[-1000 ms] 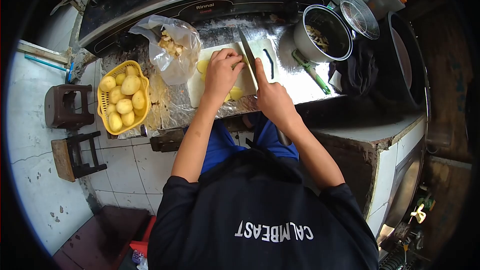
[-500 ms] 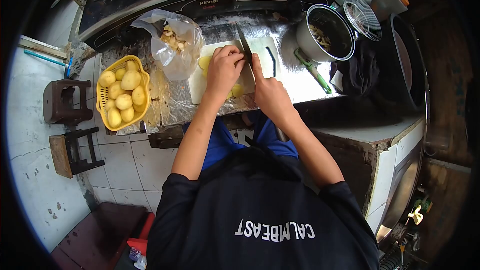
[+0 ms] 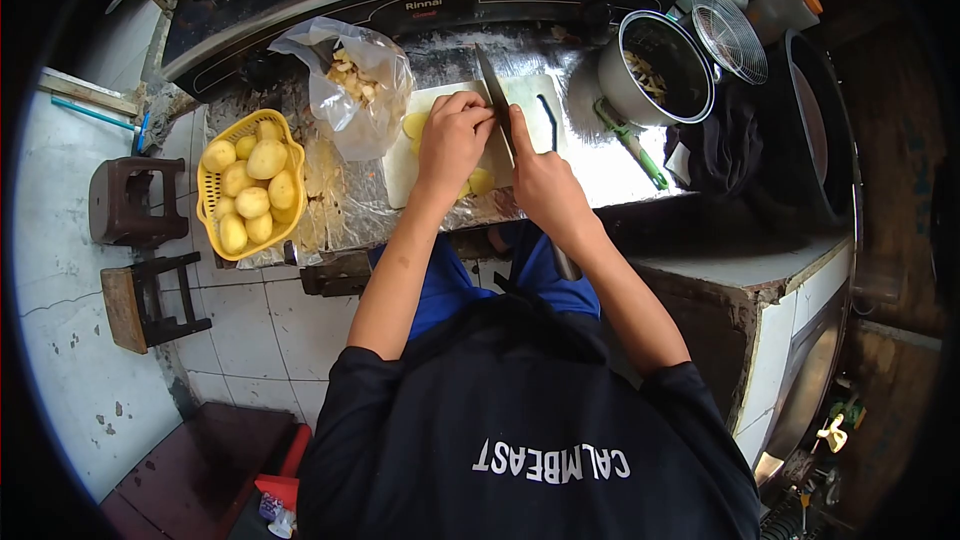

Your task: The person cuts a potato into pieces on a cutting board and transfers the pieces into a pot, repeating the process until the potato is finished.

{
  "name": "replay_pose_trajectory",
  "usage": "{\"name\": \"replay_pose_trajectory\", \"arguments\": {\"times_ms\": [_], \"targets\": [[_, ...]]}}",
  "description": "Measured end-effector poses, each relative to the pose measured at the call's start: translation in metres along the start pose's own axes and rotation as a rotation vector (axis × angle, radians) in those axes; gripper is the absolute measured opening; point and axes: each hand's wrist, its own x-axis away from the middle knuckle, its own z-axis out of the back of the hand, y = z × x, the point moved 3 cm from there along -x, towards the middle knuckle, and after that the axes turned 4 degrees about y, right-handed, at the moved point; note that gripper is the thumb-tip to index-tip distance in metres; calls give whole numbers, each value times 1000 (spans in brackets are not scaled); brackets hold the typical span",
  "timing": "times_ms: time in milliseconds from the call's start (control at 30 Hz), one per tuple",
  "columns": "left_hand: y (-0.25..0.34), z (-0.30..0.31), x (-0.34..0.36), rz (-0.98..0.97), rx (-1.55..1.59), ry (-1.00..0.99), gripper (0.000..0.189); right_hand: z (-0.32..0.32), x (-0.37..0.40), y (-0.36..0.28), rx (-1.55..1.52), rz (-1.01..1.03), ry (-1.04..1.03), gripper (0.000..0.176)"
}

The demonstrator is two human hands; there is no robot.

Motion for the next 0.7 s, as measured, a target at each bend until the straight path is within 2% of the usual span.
{"name": "replay_pose_trajectory", "arguments": {"times_ms": [100, 300, 367, 600, 700], "targets": [[0, 0, 0, -11, -9, 8, 13, 0, -3, 0, 27, 28, 41, 83], [0, 0, -1, -2, -1, 7, 14, 12, -5, 3, -25, -42, 39, 81], [1, 0, 1, -8, 1, 5, 14, 9, -3, 7, -41, -23, 77, 73], [0, 0, 1, -3, 13, 20, 13, 5, 0, 6, -39, -11, 69, 73], [-1, 0, 2, -1, 4, 18, 13, 8, 0, 0, -29, -32, 0, 77]]}}
